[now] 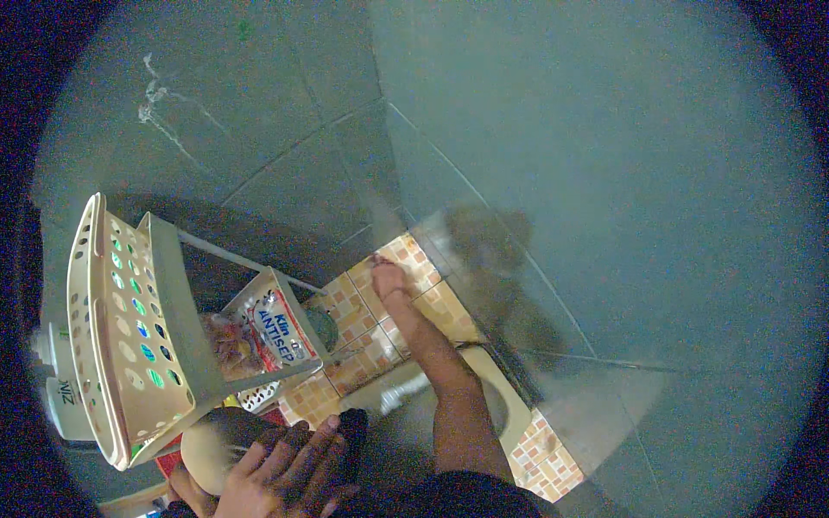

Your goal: The person applies a sealant or adhesive around the joint where a squat toilet meets the tiled floor using their hands.

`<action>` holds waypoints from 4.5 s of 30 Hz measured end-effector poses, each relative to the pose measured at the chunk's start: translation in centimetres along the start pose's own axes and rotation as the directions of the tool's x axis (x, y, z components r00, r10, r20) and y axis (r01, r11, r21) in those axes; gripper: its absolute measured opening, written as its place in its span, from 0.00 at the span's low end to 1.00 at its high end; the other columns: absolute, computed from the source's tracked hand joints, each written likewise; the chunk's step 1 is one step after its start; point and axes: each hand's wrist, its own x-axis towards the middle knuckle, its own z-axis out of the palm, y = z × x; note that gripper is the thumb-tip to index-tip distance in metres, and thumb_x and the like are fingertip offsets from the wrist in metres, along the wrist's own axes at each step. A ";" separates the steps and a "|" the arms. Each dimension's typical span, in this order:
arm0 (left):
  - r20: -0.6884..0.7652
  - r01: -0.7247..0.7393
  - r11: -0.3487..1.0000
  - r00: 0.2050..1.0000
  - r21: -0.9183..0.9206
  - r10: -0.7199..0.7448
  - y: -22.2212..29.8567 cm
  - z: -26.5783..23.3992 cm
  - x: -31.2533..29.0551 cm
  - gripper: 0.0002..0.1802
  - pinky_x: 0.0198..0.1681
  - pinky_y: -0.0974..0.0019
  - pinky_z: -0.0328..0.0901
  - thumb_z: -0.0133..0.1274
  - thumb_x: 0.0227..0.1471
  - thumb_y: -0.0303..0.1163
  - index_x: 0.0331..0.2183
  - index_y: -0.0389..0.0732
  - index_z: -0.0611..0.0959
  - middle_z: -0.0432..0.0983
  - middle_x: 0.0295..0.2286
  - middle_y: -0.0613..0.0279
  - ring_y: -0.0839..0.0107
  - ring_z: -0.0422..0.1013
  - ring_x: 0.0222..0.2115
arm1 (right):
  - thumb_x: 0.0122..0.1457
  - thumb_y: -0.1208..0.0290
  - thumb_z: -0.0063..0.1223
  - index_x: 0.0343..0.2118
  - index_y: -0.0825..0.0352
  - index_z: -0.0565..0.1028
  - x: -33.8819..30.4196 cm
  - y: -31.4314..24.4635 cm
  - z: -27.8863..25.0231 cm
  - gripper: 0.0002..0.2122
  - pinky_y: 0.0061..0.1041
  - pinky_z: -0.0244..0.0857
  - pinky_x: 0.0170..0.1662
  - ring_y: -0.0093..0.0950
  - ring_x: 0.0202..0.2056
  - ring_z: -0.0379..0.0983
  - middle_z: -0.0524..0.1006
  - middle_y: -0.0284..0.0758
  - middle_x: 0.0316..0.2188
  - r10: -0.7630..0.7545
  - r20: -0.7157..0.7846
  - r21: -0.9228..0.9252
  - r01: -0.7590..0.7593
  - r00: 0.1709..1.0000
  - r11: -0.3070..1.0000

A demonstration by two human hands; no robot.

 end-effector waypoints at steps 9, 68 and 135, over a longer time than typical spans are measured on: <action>0.057 -0.128 0.991 0.990 0.030 0.126 -0.2 -1.3 0.6 0.27 0.55 0.54 0.60 0.53 0.56 0.35 0.55 0.31 0.73 0.66 0.56 0.47 0.53 0.65 0.55 | 0.56 0.74 0.47 0.40 0.61 0.81 -7.8 -1.3 2.6 0.12 0.35 0.76 0.35 0.33 0.36 0.81 0.81 0.37 0.41 -0.371 -0.079 -0.136 0.359 0.925 0.923; 0.043 -0.109 0.992 0.993 -0.068 0.112 2.0 -1.2 1.4 0.28 0.51 0.51 0.62 0.58 0.52 0.32 0.53 0.31 0.74 0.67 0.56 0.48 0.49 0.65 0.55 | 0.57 0.71 0.47 0.29 0.63 0.79 -17.0 14.7 -3.9 0.08 0.38 0.74 0.32 0.38 0.31 0.80 0.80 0.40 0.26 0.024 -0.040 -0.263 -0.034 0.999 0.964; -0.025 -0.111 0.994 0.994 0.019 0.111 0.3 -1.5 -1.8 0.29 0.54 0.55 0.62 0.57 0.52 0.34 0.53 0.32 0.74 0.70 0.55 0.53 0.55 0.69 0.52 | 0.59 0.70 0.45 0.37 0.60 0.81 -9.3 11.2 -5.1 0.11 0.39 0.75 0.34 0.37 0.30 0.81 0.82 0.40 0.28 -0.247 -0.086 -0.260 0.217 0.965 0.941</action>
